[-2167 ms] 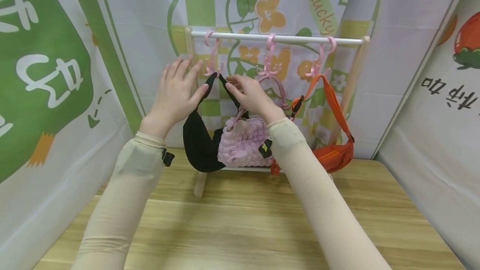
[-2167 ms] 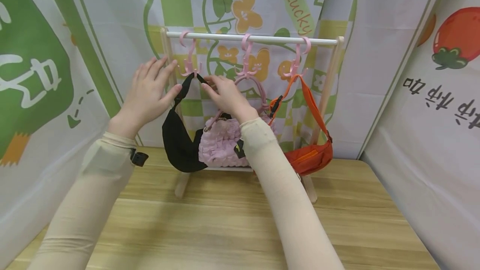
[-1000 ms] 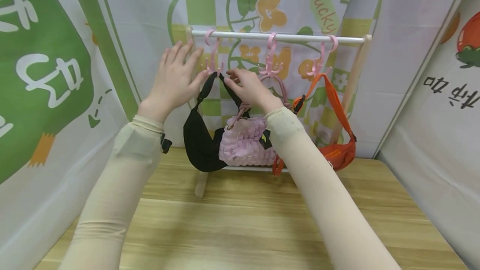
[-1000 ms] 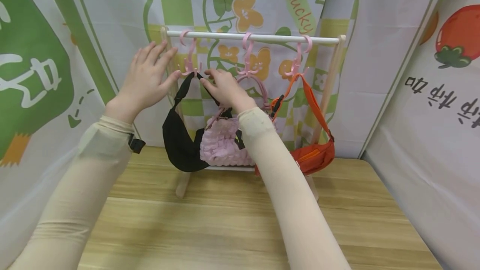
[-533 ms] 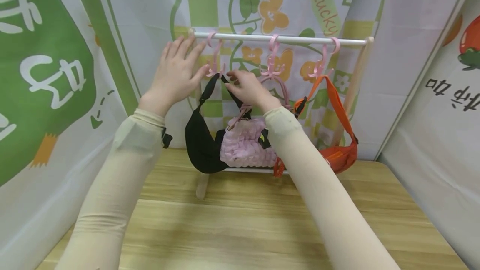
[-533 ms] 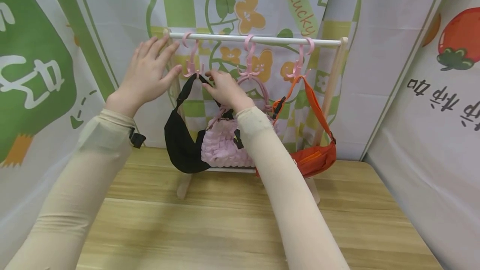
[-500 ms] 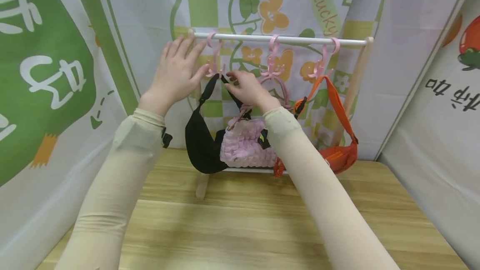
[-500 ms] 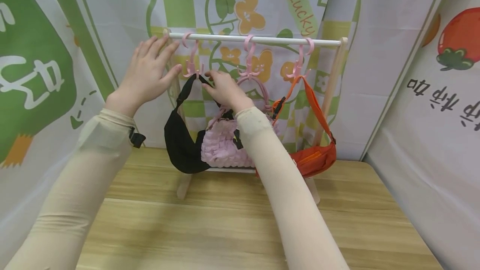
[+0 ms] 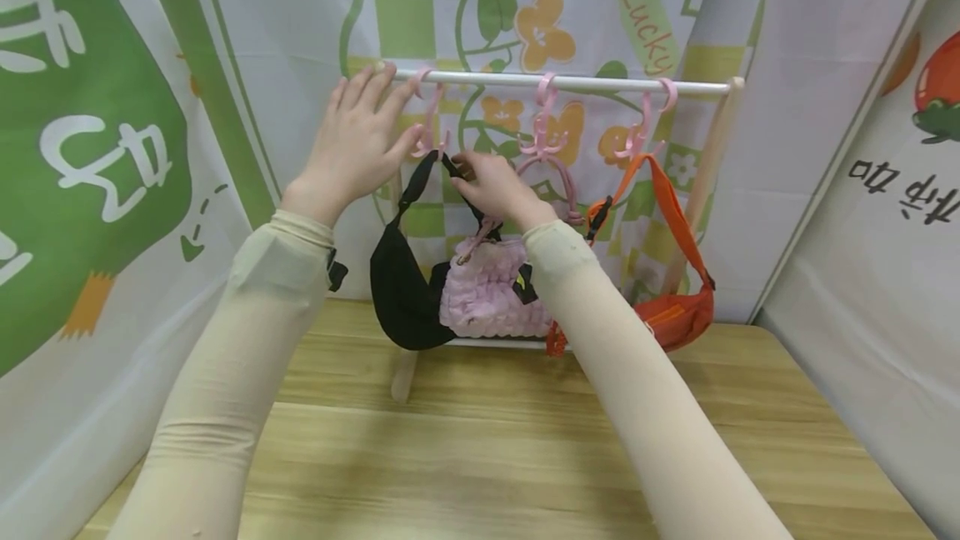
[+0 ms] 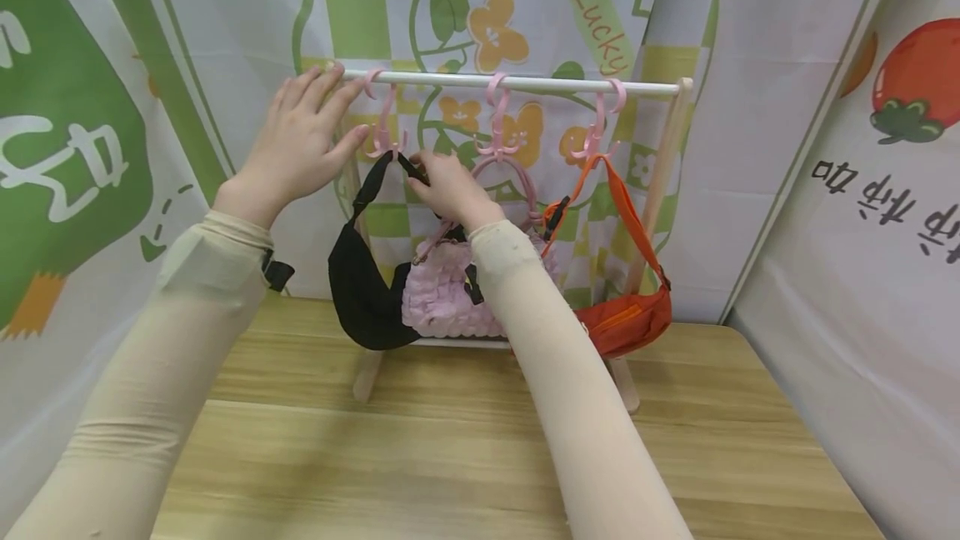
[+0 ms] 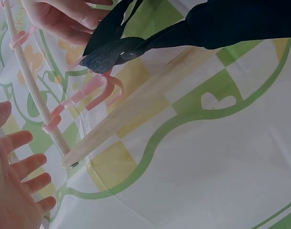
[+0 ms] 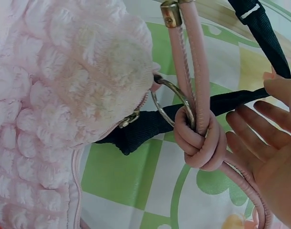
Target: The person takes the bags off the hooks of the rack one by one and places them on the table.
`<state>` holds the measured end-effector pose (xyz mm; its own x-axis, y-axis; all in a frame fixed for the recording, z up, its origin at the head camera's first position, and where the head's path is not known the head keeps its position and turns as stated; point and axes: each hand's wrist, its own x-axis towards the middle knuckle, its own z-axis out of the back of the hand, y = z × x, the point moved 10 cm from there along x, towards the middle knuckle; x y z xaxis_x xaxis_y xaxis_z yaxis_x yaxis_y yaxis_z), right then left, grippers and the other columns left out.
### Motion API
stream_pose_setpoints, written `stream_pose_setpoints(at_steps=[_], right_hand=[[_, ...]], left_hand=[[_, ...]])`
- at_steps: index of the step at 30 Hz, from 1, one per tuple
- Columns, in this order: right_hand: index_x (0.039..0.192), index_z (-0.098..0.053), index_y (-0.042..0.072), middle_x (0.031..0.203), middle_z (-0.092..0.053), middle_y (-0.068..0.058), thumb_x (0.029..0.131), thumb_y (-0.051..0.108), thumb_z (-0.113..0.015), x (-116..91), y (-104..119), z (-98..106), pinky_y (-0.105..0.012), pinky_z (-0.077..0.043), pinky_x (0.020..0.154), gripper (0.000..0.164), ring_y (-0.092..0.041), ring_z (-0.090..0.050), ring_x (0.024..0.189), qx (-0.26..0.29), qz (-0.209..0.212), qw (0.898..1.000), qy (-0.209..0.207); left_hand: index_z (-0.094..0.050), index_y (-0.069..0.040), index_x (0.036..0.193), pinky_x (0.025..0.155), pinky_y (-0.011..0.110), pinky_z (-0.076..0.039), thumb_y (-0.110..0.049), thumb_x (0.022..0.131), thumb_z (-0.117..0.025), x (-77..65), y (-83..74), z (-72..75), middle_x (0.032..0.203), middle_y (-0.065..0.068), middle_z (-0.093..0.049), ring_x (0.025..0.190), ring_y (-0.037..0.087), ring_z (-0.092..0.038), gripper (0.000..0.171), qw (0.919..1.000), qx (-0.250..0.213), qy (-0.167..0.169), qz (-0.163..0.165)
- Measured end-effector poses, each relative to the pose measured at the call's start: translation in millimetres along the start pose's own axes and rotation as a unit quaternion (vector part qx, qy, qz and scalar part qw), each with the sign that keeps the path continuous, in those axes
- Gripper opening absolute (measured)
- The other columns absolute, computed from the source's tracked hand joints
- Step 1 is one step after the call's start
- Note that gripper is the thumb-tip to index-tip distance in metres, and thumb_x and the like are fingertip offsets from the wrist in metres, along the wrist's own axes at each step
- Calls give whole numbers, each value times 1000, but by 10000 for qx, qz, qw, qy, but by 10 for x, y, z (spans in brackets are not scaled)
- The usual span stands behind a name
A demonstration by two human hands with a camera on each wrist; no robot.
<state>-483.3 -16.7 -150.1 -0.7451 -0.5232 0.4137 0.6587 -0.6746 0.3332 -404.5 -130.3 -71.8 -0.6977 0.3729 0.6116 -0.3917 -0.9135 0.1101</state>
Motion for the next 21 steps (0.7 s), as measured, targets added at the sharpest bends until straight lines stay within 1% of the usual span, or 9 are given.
stream_pose_setpoints(at_steps=[7, 12, 18, 21], right_hand=[[138, -44, 5, 131, -57, -14, 98, 25, -53, 4, -43, -6, -34, -46, 100, 46, -24, -55, 120, -29, -154, 9998, -92], [140, -41, 3, 132, -56, -16, 97, 22, -53, 24, -61, -81, -34, -45, 102, 49, -25, -54, 122, -23, -220, 9998, 1], [138, -44, 2, 127, -60, -16, 95, 19, -56, 63, -66, -139, -34, -46, 100, 47, -25, -58, 116, 112, -271, 9996, -12], [135, -47, 1, 125, -61, -16, 94, 18, -59, 76, -60, -141, -34, -47, 98, 46, -25, -59, 114, 58, -266, 9996, -7]], left_hand=[[-9, -25, 154, 117, 54, 0, -47, 101, -28, 1, 5, -8, 159, 12, -9, 146, 34, -5, 60, 10000, -15, 26, 10], [-8, -26, 154, 117, 53, 2, -46, 101, -28, -1, 5, -23, 159, 12, -8, 147, 34, -4, 60, 10000, -29, 33, -13], [-9, -25, 154, 117, 53, 3, -46, 101, -29, -1, -5, -18, 159, 12, -9, 146, 34, -4, 60, 10000, -34, 14, -53], [-9, -25, 154, 117, 53, 2, -46, 101, -29, 3, -1, -11, 159, 12, -10, 146, 34, -4, 60, 10000, -27, 3, -69]])
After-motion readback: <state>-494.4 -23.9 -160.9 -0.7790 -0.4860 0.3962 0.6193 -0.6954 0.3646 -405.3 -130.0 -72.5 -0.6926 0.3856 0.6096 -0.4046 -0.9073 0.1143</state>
